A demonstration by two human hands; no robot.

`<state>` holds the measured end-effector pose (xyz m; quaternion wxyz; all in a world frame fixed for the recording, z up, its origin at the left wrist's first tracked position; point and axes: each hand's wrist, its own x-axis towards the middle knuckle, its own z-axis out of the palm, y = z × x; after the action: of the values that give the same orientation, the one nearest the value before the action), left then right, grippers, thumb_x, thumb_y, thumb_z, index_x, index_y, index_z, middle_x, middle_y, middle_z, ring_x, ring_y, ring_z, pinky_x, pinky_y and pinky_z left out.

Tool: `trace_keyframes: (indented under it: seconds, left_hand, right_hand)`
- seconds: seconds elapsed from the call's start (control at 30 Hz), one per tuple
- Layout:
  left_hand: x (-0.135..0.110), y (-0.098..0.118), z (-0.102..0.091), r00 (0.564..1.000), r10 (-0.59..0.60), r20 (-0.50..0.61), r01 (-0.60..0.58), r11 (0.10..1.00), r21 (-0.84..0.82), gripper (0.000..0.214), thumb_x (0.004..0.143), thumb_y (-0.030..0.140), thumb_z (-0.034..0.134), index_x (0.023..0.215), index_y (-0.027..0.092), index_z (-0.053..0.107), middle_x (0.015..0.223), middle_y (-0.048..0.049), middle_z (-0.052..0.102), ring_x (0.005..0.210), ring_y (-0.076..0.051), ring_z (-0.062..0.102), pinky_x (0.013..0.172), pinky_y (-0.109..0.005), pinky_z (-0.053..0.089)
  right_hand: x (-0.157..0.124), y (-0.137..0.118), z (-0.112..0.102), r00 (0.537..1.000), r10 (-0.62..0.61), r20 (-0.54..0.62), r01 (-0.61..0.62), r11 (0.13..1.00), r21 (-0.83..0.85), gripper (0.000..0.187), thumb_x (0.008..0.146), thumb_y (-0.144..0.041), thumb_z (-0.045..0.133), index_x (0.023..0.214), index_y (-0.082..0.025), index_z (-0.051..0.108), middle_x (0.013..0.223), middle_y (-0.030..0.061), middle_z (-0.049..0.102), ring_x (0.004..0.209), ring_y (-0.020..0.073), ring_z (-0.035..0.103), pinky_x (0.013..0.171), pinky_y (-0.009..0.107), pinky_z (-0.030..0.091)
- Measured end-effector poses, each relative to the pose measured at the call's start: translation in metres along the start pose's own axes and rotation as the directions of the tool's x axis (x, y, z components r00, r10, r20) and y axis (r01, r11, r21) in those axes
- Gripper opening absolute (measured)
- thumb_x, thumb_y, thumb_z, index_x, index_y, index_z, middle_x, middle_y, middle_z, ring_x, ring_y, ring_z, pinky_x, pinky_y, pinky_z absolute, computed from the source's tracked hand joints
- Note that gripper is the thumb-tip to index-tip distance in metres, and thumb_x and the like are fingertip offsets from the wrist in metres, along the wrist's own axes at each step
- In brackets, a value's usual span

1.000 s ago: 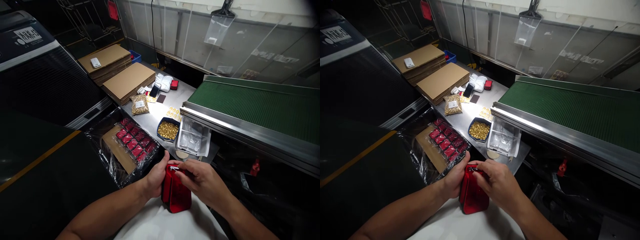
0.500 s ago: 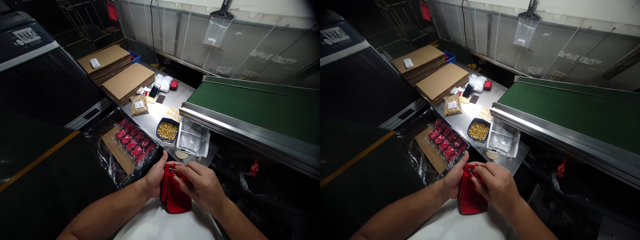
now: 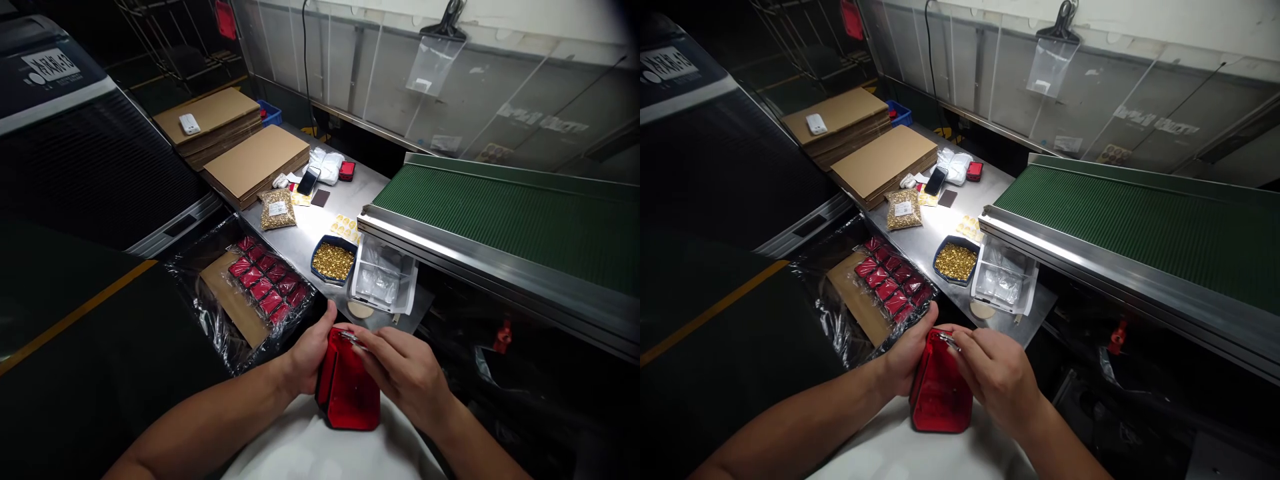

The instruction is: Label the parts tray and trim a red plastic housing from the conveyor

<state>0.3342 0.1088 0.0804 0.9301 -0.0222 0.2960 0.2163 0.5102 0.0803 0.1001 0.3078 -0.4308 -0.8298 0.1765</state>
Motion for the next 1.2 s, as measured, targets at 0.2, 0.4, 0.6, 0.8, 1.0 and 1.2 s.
trace_keyframes:
  seconds: [0.2,0.4,0.6,0.8,1.0,1.2]
  left_hand:
    - [0.002,-0.001,0.0,0.999,-0.023,0.042,0.022,0.999,0.034,0.076,0.089,0.073,0.026,0.105,0.01,0.065,0.076,-0.012,0.071,0.062,-0.019,0.067,0.064,-0.029,0.054]
    - [0.003,-0.003,-0.002,0.994,-0.058,0.093,0.058,0.998,0.004,0.076,0.087,0.074,0.028,0.104,0.01,0.065,0.073,-0.0091,0.07,0.062,-0.017,0.067,0.061,-0.025,0.054]
    - [0.002,-0.006,-0.005,0.995,-0.076,0.06,0.078,0.996,-0.034,0.075,0.086,0.075,0.032,0.1,0.01,0.066,0.067,-0.0072,0.067,0.058,-0.016,0.065,0.058,-0.024,0.052]
    - [0.001,-0.006,-0.003,0.997,-0.06,0.051,0.062,0.997,-0.034,0.071,0.086,0.074,0.036,0.095,0.01,0.066,0.066,-0.0066,0.067,0.057,-0.016,0.064,0.058,-0.025,0.05]
    - [0.0,-0.008,-0.001,0.996,-0.086,0.007,0.086,0.996,-0.029,0.071,0.086,0.074,0.034,0.093,0.011,0.066,0.073,-0.0093,0.07,0.065,-0.02,0.066,0.066,-0.029,0.051]
    - [-0.001,-0.006,0.0,0.995,-0.008,-0.103,0.002,0.998,-0.064,0.082,0.082,0.08,0.031,0.098,0.008,0.065,0.081,-0.0145,0.071,0.072,-0.025,0.066,0.072,-0.035,0.05]
  right_hand:
    - [-0.007,0.002,-0.004,0.999,0.027,0.044,-0.028,0.999,0.029,0.041,0.085,-0.014,0.065,0.125,-0.018,0.057,0.084,0.0046,0.06,0.071,0.0145,0.052,0.062,0.029,0.043]
    - [-0.003,0.0,-0.005,0.998,0.004,0.061,-0.004,1.0,-0.001,0.036,0.087,-0.015,0.063,0.122,-0.017,0.058,0.082,0.0042,0.06,0.07,0.0142,0.05,0.061,0.029,0.043]
    - [-0.002,-0.001,-0.008,0.996,0.003,0.093,-0.002,1.0,-0.011,0.032,0.088,-0.018,0.061,0.12,-0.018,0.06,0.08,0.0029,0.058,0.068,0.0135,0.051,0.06,0.028,0.042]
    - [-0.002,-0.002,-0.005,0.994,-0.004,0.108,0.005,1.0,-0.012,0.031,0.089,-0.015,0.059,0.12,-0.018,0.059,0.081,0.0043,0.06,0.069,0.0144,0.053,0.061,0.029,0.044]
    - [-0.011,-0.003,-0.003,0.985,0.106,-0.139,-0.099,0.993,0.058,0.039,0.082,-0.008,0.065,0.119,-0.017,0.058,0.088,0.0052,0.064,0.075,0.0137,0.059,0.065,0.027,0.049]
    - [-0.016,-0.022,-0.008,0.965,0.126,-0.228,-0.082,0.977,0.195,0.033,0.084,-0.01,0.059,0.116,-0.014,0.054,0.1,0.0105,0.063,0.093,0.0194,0.06,0.079,0.035,0.051]
